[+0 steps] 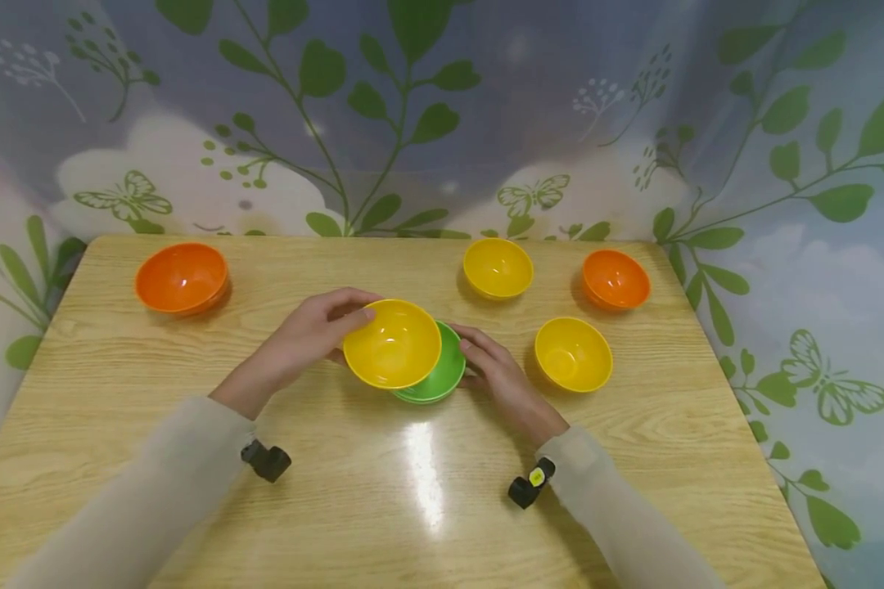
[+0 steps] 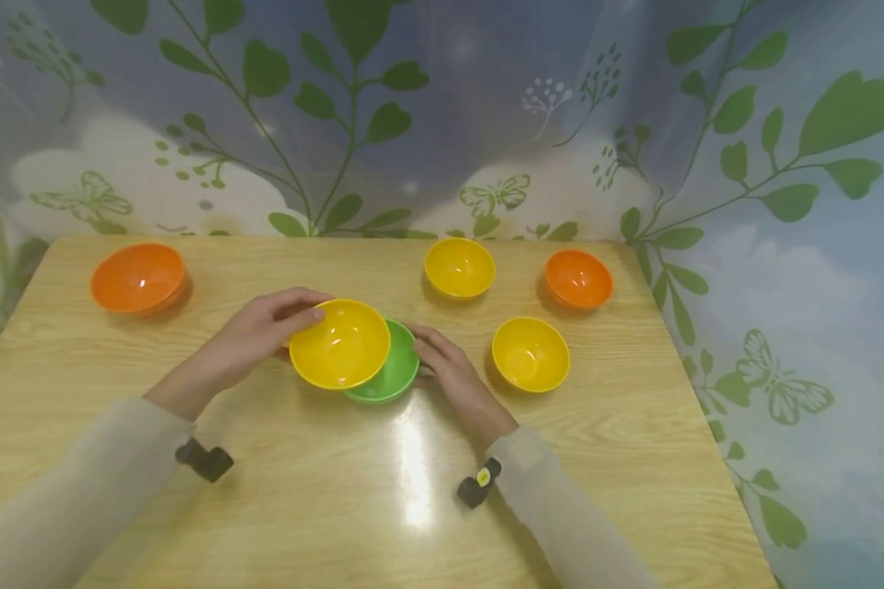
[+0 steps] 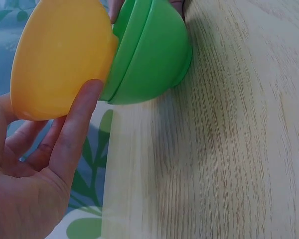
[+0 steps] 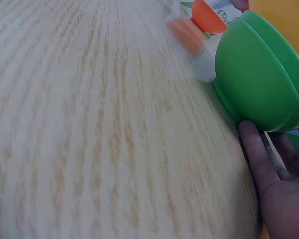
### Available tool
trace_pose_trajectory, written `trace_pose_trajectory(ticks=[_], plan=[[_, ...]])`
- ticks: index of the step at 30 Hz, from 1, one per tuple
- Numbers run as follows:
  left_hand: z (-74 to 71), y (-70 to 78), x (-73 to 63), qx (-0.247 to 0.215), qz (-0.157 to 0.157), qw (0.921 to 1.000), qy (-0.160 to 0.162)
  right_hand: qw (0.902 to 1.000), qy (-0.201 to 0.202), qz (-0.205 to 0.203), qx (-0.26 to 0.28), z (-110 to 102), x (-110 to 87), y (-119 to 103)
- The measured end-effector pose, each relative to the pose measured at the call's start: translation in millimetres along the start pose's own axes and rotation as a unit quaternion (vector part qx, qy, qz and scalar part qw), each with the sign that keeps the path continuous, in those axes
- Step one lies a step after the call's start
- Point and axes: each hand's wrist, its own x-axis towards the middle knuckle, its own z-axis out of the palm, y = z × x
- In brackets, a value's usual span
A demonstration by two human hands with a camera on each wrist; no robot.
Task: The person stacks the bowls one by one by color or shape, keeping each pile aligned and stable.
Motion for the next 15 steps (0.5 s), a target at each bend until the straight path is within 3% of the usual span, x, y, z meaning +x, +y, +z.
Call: trace_pose_trajectory(ticks=[15], plan=[[11.1, 1.9, 7.2, -0.009, 0.001, 0.9999, -0.007, 1.0000, 0.001, 0.004, -0.004, -1, 0.2, 1]])
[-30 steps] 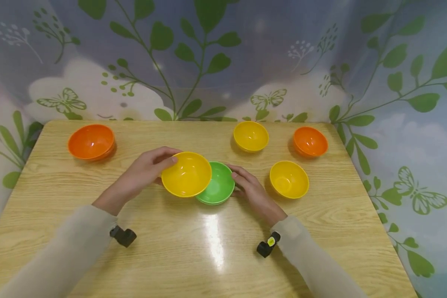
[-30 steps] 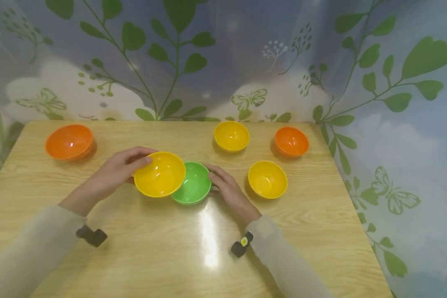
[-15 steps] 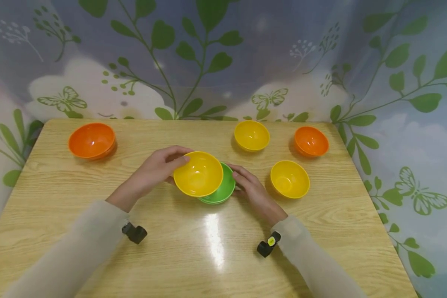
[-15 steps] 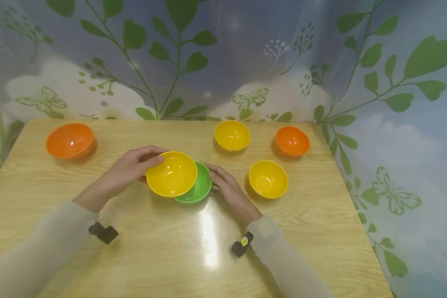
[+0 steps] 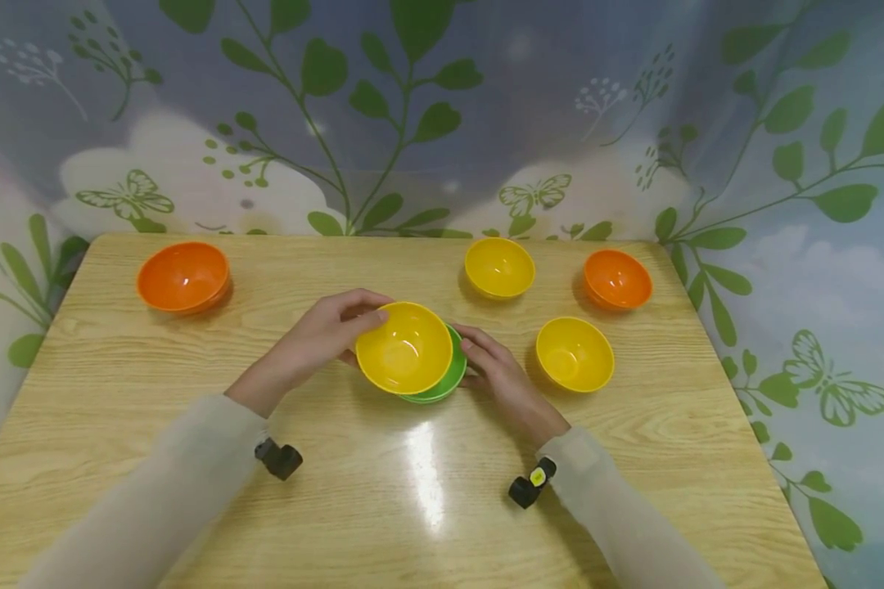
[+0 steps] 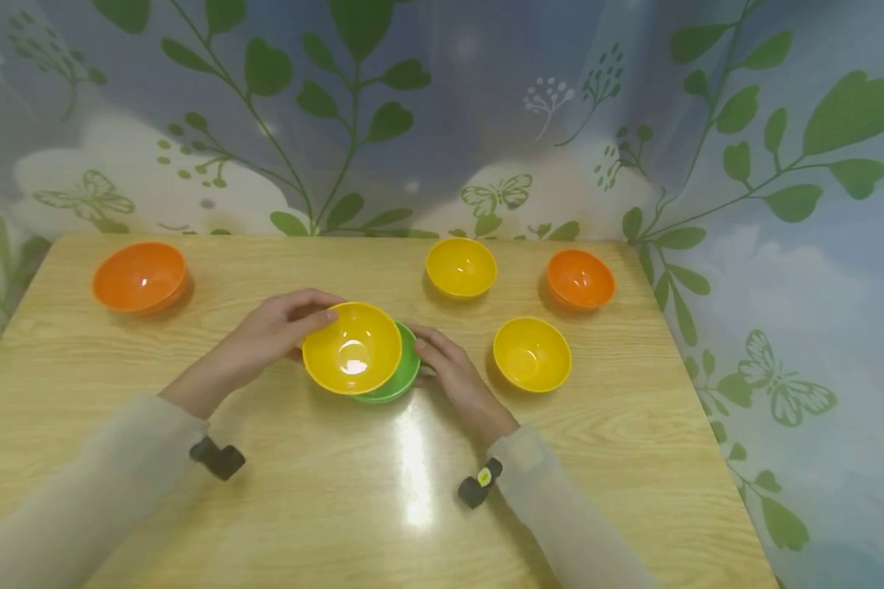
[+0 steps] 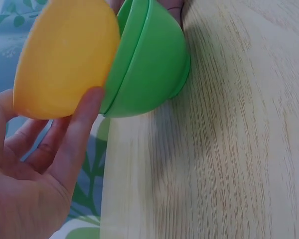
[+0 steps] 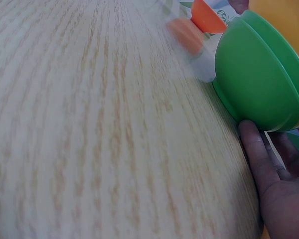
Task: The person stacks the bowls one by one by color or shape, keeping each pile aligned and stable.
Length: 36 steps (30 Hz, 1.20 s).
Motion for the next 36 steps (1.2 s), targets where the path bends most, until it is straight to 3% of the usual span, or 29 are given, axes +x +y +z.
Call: trace_pose_trajectory(ticks=[17, 36], plan=[[8.3, -4.0, 8.4, 0.017, 0.004, 0.9997, 0.020, 1.0000, 0.003, 0.006, -0.001, -1, -0.3, -1], [25.4, -11.0, 14.4, 0.063, -0.018, 0.9962, 0.058, 0.9999, -0.010, 0.001, 0.007, -2, -0.9, -2]])
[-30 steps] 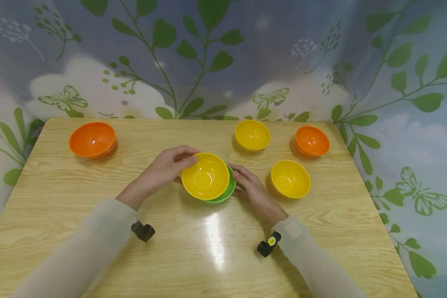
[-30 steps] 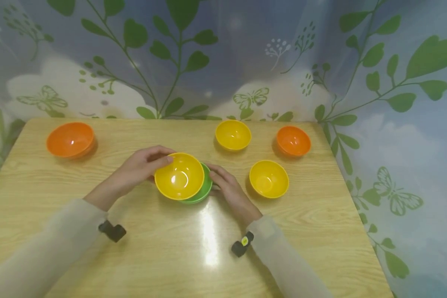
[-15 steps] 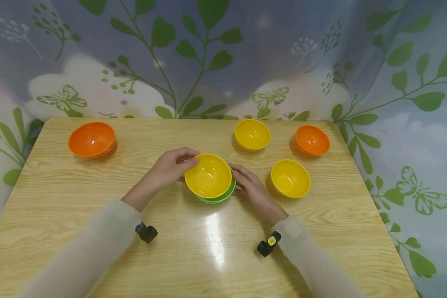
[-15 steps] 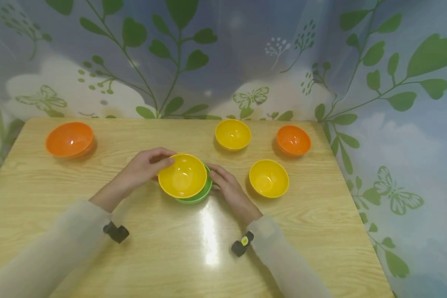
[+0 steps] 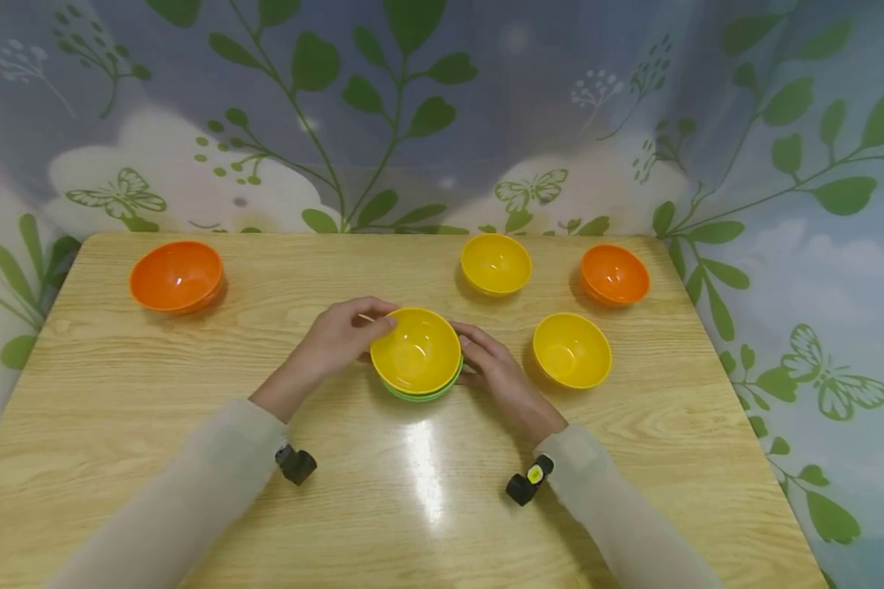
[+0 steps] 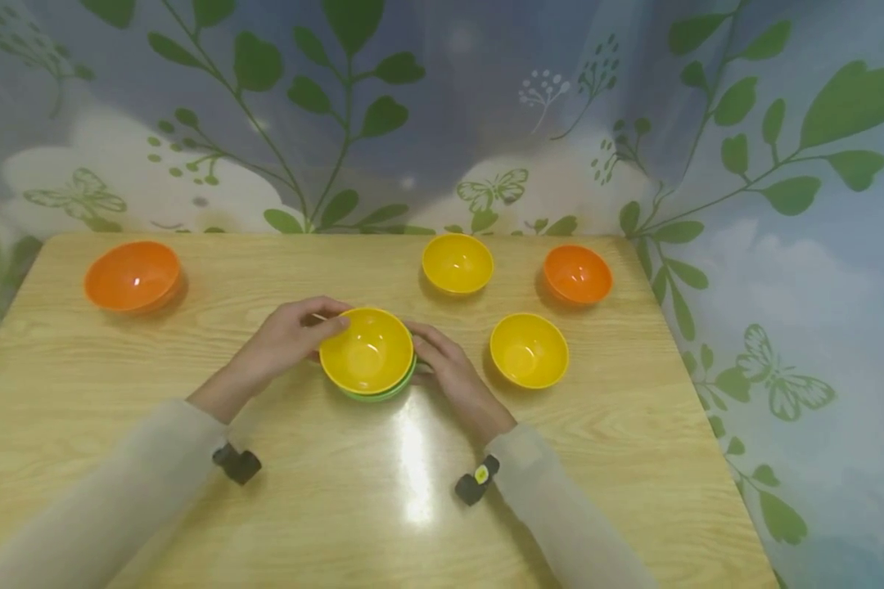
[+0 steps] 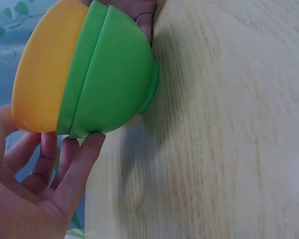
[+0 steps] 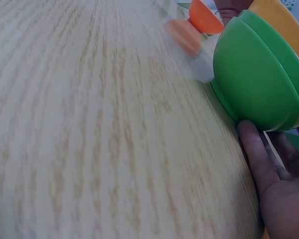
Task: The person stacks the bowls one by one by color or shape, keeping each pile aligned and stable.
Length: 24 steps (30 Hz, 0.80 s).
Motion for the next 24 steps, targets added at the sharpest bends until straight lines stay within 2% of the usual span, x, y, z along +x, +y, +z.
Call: trace_pose_trajectory(ticks=[11, 24], plan=[[5.9, -5.8, -0.3, -0.014, 0.003, 0.9998, 0.015, 1.0000, 0.001, -0.002, 0.005, 0.7, -1.0, 0.8], [9.0, -0.6, -2.2, -0.012, -0.016, 0.9993, 0.030, 0.9998, 0.000, -0.011, 0.016, 2.3, 0.8, 0.5]])
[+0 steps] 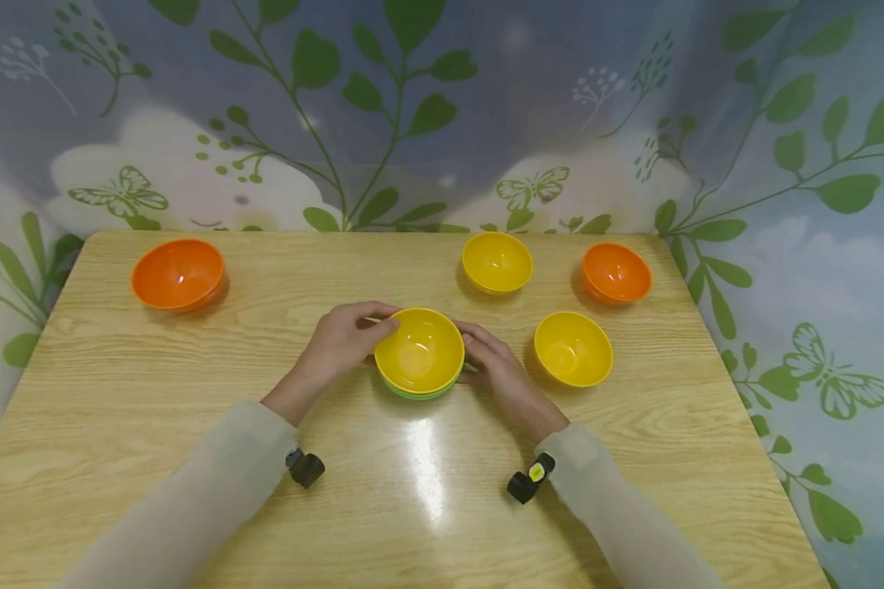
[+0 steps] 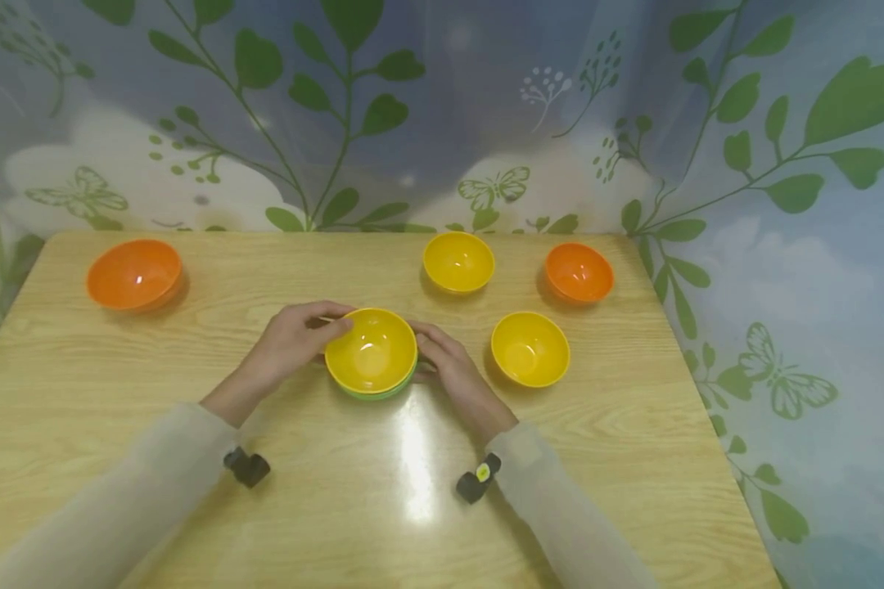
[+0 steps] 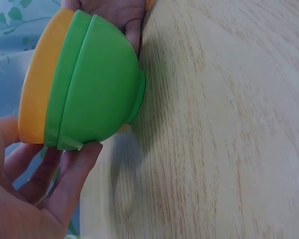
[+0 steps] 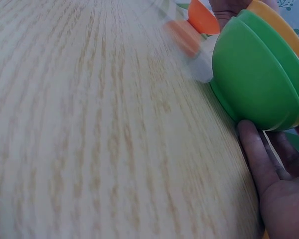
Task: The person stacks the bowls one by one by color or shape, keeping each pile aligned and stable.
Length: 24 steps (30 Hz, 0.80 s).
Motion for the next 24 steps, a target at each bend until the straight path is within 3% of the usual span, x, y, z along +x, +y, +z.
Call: trace_pose_trajectory(ticks=[4, 10, 24], plan=[[0.6, 2.0, -0.4, 0.027, 0.008, 0.9995, 0.012, 1.0000, 0.002, 0.001, 0.001, 0, 0.1, -1], [3.9, 1.9, -0.3, 0.092, 0.049, 0.9929, 0.057, 1.0000, 0.002, 0.002, 0.005, 0, 0.6, 0], [15.9, -8.0, -2.2, 0.077, 0.071, 0.9910, 0.084, 1.0000, -0.001, 0.001, 0.008, -1, -0.4, 0]])
